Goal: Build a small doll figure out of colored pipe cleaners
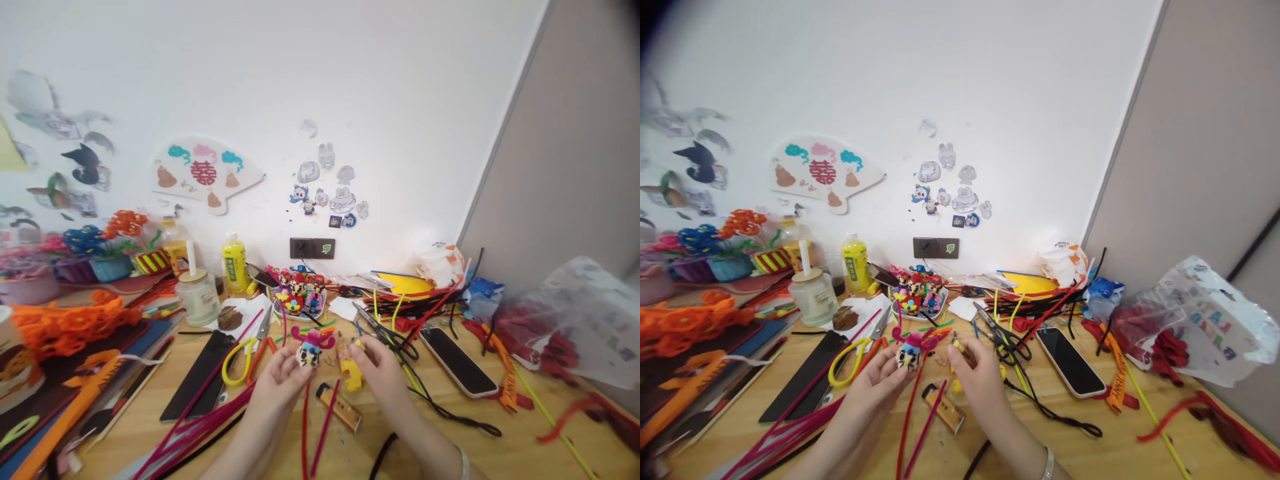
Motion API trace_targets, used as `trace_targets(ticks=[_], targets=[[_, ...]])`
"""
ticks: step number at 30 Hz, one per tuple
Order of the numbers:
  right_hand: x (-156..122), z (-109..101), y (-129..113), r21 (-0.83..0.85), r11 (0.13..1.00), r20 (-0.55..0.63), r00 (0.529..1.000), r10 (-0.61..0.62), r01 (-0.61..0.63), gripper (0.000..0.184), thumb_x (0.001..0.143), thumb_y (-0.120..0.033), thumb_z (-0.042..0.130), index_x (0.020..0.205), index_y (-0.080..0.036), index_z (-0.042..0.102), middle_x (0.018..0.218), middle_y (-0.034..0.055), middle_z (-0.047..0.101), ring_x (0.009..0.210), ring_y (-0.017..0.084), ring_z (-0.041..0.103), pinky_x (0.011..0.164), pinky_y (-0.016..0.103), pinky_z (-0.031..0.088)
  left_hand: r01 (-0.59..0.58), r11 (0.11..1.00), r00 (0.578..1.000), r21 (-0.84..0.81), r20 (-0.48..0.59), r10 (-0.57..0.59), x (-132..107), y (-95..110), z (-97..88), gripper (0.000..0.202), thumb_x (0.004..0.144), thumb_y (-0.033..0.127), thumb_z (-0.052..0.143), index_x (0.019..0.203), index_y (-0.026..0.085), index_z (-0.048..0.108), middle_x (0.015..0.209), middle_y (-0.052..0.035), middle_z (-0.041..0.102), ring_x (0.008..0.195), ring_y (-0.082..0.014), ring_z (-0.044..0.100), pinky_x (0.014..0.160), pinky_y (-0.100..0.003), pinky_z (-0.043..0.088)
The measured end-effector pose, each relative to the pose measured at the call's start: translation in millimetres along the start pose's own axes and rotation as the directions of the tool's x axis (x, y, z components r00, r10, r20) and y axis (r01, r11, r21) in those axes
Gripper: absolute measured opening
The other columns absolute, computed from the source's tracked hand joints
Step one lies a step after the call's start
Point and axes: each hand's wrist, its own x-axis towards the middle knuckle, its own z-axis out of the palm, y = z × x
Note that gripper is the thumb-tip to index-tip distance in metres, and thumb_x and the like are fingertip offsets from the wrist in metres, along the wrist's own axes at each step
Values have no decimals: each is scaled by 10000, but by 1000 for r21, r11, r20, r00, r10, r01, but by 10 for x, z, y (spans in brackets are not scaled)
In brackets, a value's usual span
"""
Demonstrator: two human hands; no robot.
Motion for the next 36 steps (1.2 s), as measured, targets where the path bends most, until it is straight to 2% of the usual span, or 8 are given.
trace_targets(ticks=[3,8,13,19,24,31,36], targets=[[-14,15,6,12,1000,19,1000,10,-11,345,790,-487,472,631,-181,488,559,-34,431,555,131,432,524,234,357,38,999,999,-30,-22,-38,-29,6,9,474,529,222,813,946,191,592,937,-35,695,796,-169,669,755,-277,498],[-25,24,-18,-2,999,37,999,-37,37,325,806,-468,458,704,-171,543,637,6,510,630,157,484,546,239,380,70,997,997,-34,14,-69,-18,-15,-7,432,500,226,826,879,181,624,850,-20,698,771,-175,676,747,-277,508],[-32,37,1,-46,996,75,995,-66,70,335,837,-422,417,613,-181,478,581,-26,440,565,125,432,537,233,363,58,998,998,-25,28,-57,3,-42,-4,426,496,215,827,865,179,617,845,-22,707,781,-177,683,784,-277,502],[-43,55,10,-101,993,70,996,-58,65,278,803,-407,471,647,-179,500,596,-27,446,571,128,419,534,235,344,67,997,998,-37,8,-67,-4,-53,-2,430,498,244,831,862,188,609,775,-14,714,743,-188,693,760,-296,516],[-51,10,-70,-113,991,100,993,-64,76,332,847,-435,381,631,-191,444,586,-36,404,564,127,417,541,235,336,61,998,998,-33,19,-61,10,-37,-13,374,499,257,835,813,165,656,767,-16,716,715,-169,689,730,-261,522],[-63,-4,-51,-294,943,71,988,-139,154,282,819,-361,439,602,-183,470,553,-39,440,531,115,427,508,224,317,-19,993,1000,117,6,18,48,-47,-53,356,499,292,826,794,159,678,770,-36,732,720,-197,687,758,-321,536],[-71,9,-61,-398,884,119,969,-215,245,203,794,-259,430,619,-180,496,569,-28,489,547,118,459,509,221,312,-85,972,996,220,36,79,75,-53,-71,366,446,269,843,761,170,684,810,-45,748,810,-224,682,803,-335,527]])
